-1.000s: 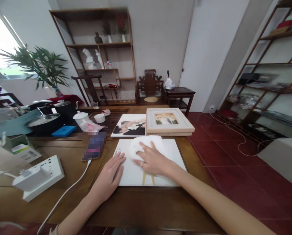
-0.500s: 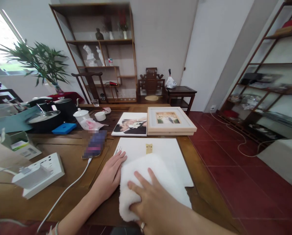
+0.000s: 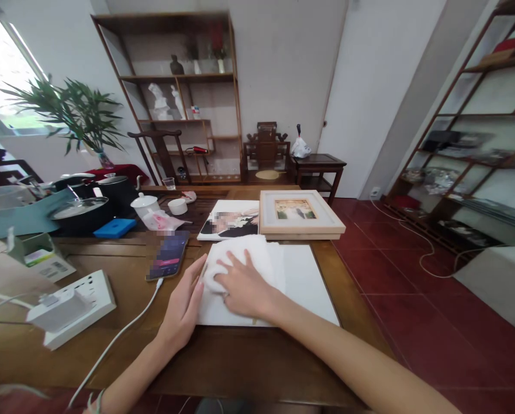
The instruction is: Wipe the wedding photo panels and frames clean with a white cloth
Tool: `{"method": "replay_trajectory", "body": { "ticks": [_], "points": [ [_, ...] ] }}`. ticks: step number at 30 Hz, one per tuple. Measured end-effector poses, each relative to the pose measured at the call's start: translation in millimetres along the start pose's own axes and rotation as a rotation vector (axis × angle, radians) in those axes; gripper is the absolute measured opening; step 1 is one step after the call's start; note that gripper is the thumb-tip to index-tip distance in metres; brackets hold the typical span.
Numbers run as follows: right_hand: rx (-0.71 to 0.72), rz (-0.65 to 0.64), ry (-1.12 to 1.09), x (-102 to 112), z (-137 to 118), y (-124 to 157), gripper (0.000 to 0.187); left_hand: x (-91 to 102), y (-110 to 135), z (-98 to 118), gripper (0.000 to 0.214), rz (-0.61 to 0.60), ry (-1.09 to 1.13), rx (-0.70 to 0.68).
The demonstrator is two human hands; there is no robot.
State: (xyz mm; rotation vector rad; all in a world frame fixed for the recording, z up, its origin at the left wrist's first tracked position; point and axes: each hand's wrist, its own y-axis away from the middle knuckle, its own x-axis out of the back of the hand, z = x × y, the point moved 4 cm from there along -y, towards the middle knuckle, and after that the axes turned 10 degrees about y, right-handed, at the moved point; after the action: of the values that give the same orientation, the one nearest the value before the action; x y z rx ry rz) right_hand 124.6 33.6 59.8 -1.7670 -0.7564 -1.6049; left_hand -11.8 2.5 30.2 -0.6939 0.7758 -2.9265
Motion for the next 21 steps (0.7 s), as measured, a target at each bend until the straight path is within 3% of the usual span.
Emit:
{"method": "replay_trajectory", "body": {
  "ticks": [3, 6, 8, 11, 14, 16, 21],
  "points": [
    [0.189, -0.004, 0.015, 0, -27, 16, 0.028, 2.3, 0, 1, 0.049, 0.037, 0.025, -0.036],
    [0.288, -0.068, 0.001, 7, -36, 42, 0.025, 1.8, 1, -1, 0.051, 0.031, 0.027, -0.046],
    [0.267, -0.139, -0.025, 18, -30, 58, 0.026, 0.5, 1, -1, 0.050, 0.014, 0.004, -0.042],
    [0.088, -0.183, -0.041, 41, -7, 68, 0.023, -3.1, 1, 0, 0.044, -0.052, -0.052, -0.075],
    [-0.085, -0.009, 0.068, 67, 15, 58, 0.024, -6.3, 0, 0, 0.041, -0.098, -0.110, -0.104],
    [-0.114, 0.098, 0.187, 74, 21, 41, 0.027, -8.0, -1, -2, 0.039, -0.100, -0.150, -0.106],
    [0.020, 0.081, 0.295, 46, 16, -16, 0.025, -13.2, -2, -6, 0.034, -0.143, -0.239, -0.108]
  ]
}}
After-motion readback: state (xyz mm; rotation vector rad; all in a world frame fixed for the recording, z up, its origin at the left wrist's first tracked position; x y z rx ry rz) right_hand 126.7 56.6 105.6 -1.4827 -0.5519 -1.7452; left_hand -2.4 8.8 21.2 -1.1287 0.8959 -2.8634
